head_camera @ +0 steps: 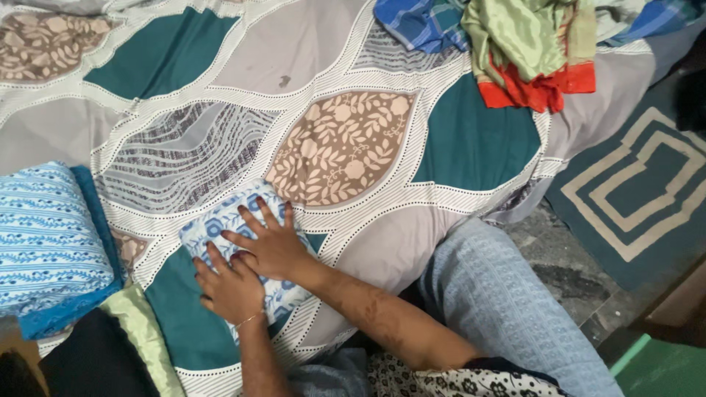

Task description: The person folds items of clothing by hand on a bed, including a blue patterned top and a light green garment with red trim.

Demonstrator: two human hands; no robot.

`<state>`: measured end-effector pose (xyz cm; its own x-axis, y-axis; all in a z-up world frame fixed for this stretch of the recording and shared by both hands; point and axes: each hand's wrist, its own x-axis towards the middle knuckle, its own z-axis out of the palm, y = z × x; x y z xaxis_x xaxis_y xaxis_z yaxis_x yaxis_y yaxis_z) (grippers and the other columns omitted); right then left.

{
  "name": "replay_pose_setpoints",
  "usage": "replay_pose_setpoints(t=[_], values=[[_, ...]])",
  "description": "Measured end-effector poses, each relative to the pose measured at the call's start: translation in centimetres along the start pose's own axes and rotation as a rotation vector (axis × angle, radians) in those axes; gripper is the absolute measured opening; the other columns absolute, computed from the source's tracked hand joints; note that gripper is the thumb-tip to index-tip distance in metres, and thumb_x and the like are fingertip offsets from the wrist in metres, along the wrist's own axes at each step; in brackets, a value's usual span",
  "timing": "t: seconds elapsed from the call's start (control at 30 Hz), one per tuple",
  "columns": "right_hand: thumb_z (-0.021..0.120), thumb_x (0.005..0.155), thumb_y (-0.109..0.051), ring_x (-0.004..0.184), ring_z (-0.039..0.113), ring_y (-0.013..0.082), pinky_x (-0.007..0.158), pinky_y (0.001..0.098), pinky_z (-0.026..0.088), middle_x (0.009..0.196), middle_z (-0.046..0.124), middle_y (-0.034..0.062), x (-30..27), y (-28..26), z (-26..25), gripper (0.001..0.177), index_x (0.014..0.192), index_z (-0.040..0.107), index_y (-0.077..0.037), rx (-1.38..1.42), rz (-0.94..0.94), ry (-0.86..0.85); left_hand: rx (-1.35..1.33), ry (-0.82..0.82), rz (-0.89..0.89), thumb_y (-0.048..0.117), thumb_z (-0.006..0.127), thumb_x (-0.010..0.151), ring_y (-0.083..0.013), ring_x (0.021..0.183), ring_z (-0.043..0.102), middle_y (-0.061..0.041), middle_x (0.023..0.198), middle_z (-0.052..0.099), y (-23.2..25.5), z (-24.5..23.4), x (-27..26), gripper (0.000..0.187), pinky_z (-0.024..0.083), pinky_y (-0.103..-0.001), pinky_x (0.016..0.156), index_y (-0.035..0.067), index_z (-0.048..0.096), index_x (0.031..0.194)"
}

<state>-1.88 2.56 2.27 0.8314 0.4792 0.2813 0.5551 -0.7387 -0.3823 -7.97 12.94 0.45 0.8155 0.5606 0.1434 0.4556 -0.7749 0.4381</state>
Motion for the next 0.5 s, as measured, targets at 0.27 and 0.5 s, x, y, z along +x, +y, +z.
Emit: replay_pose_setpoints(t=[0.27, 0.5], values=[[0.073, 0.086, -0.040, 0.146, 0.034, 0.0433, 0.114, 0.0641, 0.028, 0.156, 0.041, 0.0241, 0.0, 2.7, 1.1, 0.070, 0.149, 0.048, -0.019, 0.334, 0.153, 0.220, 0.087, -0.005, 0.035, 0.041, 0.042, 0.104, -0.0484, 0.147, 0.029, -0.024, 0.166, 0.025, -2.1, 2.3, 0.7, 0.066, 0.021, -0.072, 0.112, 0.021, 0.027, 0.165], [0.085, 0.070, -0.015, 0.114, 0.068, 0.0336, 0.091, 0.0416, 0.059, 0.126, 0.065, 0.0223, -1.7, 5.8, 0.2, 0.083, 0.140, 0.047, 0.006, 1.347, 0.810, -0.176, 0.018, -0.088, -0.039, 0.044, 0.044, 0.103, -0.0463, 0.147, 0.030, -0.022, 0.165, 0.026, -3.0, 2.4, 2.2, 0.066, 0.020, -0.072, 0.111, 0.025, 0.027, 0.163]])
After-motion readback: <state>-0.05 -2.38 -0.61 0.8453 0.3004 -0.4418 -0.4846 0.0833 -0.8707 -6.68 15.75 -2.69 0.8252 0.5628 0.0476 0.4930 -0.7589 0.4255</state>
